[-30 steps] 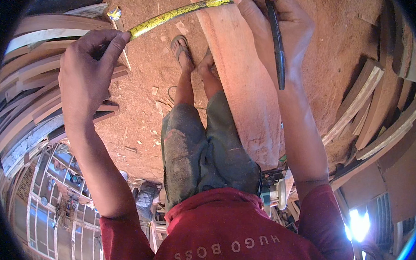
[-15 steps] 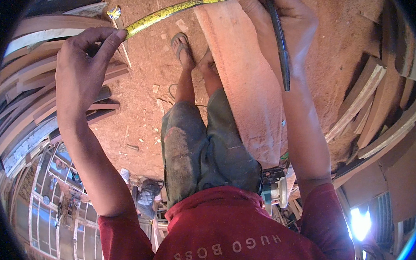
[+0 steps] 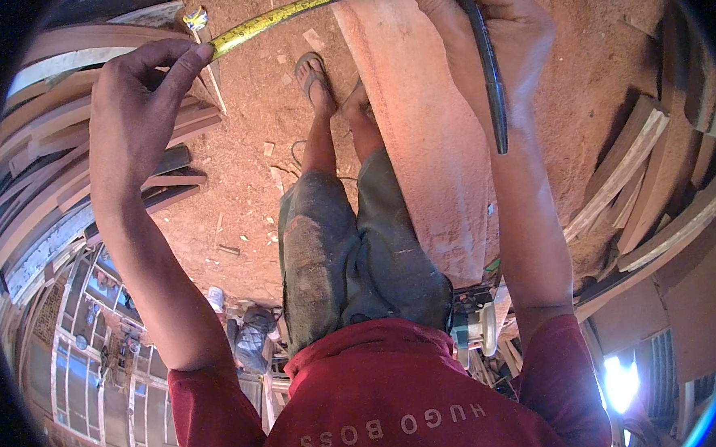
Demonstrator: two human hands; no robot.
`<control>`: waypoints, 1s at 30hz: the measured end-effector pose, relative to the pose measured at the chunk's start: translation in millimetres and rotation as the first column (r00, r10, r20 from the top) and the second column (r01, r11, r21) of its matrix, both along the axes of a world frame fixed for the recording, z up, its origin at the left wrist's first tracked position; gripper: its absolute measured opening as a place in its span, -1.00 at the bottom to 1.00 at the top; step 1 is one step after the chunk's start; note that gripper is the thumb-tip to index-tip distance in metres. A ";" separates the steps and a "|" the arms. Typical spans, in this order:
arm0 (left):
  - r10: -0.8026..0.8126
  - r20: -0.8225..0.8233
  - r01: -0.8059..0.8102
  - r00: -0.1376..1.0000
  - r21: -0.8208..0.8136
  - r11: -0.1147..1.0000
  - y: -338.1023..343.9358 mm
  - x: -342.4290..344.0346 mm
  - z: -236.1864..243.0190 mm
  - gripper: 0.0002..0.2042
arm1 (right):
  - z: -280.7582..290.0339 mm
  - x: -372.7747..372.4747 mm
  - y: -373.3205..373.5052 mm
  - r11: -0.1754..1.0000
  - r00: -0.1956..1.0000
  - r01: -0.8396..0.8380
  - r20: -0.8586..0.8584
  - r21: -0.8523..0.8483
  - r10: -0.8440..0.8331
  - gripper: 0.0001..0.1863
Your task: The person measures a wooden plank with a tape measure and marks it with a pencil before cutting it with a circular saw.
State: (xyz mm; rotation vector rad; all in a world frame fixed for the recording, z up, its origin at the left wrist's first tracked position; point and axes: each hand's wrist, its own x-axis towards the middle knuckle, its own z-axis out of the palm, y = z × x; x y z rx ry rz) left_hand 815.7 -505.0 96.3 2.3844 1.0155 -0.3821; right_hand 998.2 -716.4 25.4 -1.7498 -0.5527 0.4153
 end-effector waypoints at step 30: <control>0.013 0.175 0.005 0.985 -0.100 0.995 -40.2 13.8 -1.0 -0.77 | 12.5 19.6 -15.7 0.985 0.744 -0.045 0.653 -0.168 0.145 -0.77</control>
